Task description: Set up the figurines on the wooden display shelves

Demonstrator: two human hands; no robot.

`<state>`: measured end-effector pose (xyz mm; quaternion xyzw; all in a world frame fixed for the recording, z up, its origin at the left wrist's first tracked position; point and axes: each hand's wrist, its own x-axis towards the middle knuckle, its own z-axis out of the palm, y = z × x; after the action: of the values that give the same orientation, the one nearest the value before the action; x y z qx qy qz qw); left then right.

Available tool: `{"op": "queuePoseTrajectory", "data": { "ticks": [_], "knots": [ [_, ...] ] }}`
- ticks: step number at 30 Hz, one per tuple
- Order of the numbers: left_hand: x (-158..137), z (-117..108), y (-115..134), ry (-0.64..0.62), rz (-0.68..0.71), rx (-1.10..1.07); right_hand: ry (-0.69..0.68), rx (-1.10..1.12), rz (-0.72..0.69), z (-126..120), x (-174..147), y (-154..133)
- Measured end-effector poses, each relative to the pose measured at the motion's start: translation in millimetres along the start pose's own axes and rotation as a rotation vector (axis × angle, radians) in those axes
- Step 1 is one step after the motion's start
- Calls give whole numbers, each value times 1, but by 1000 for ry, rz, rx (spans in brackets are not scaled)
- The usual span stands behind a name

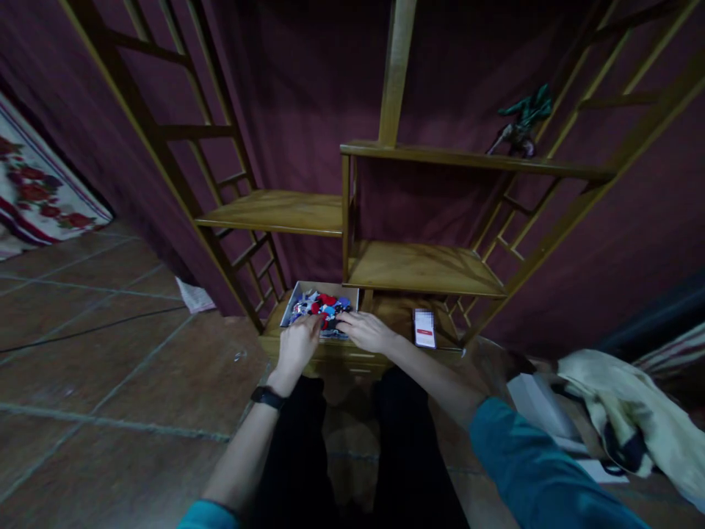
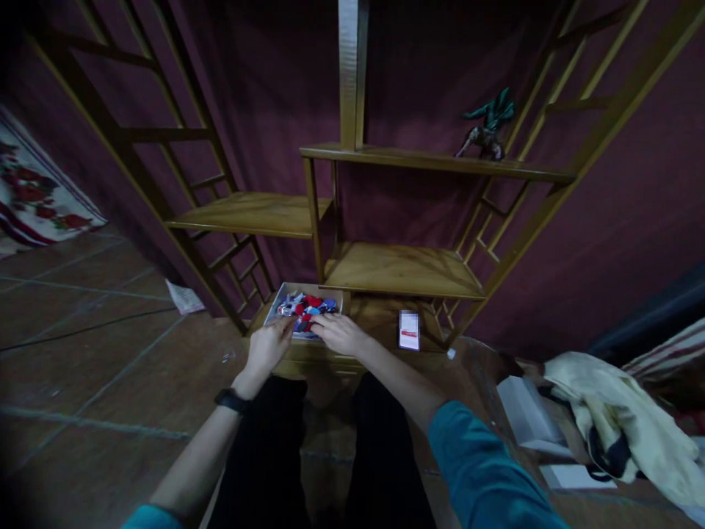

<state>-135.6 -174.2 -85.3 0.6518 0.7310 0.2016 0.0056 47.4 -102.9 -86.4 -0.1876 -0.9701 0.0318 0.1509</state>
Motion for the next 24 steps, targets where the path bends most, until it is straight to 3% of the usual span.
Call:
{"op": "queuePoseTrajectory", "data": {
  "ticks": [4, 10, 17, 24],
  "knots": [
    [28, 21, -32, -41, -202, -36, 30, 142, 153, 48, 6, 1],
    [85, 51, -83, -28, -293, -69, 144, 395, 346, 117, 42, 8],
    [111, 94, -111, -70, -230, -88, 210, 437, 610, 174, 85, 51],
    [117, 99, -132, -83, -168, 101, 188, 456, 726, 202, 94, 82]
  ]
}}
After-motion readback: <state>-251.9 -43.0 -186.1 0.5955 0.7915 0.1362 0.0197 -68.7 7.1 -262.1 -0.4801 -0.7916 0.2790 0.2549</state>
